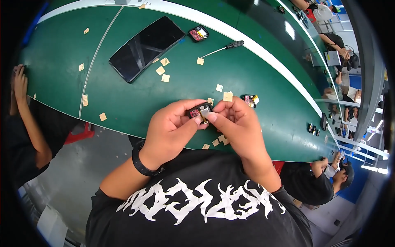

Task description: Assembling small electronic components, possibly smartwatches or fitness trackers.

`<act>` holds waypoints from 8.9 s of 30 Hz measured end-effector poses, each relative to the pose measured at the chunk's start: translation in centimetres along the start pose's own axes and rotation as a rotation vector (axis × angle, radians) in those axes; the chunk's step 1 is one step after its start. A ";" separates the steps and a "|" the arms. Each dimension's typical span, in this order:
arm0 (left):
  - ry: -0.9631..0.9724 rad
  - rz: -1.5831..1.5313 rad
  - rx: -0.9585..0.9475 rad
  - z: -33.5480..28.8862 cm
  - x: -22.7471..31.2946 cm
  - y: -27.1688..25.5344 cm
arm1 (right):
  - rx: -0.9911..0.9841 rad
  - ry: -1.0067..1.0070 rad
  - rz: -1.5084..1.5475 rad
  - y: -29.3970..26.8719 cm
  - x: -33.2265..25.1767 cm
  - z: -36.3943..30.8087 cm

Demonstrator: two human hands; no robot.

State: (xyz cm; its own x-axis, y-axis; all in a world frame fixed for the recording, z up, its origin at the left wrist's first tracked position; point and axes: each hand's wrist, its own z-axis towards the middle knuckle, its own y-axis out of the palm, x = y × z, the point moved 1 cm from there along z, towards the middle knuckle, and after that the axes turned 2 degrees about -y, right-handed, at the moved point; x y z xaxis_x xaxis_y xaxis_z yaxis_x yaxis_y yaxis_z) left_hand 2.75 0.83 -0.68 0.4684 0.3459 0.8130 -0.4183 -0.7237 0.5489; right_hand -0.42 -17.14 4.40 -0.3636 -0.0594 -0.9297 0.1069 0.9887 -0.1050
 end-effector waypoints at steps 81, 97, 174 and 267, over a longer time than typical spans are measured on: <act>0.362 0.787 0.891 -2.8 13.0 -21.2 | 0.342 -0.211 -0.818 -8.6 0.5 -1.6; 0.439 0.661 0.420 -0.6 5.0 -3.6 | 0.362 -0.208 -0.508 -7.8 2.4 0.6; 0.183 0.166 0.111 0.0 -1.0 1.3 | 0.047 0.120 0.055 -0.4 -0.1 -2.7; -0.022 -0.090 0.051 0.5 0.6 0.6 | -0.122 -0.026 -0.052 -2.3 -0.8 0.1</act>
State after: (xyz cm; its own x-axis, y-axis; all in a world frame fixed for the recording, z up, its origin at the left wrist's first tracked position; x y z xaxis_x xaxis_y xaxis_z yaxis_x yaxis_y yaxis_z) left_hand 3.18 0.26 0.00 0.5199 0.3981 0.7558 -0.3338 -0.7198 0.6087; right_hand -0.23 -19.37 5.39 -0.3416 -0.1127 -0.9331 -0.0249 0.9935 -0.1109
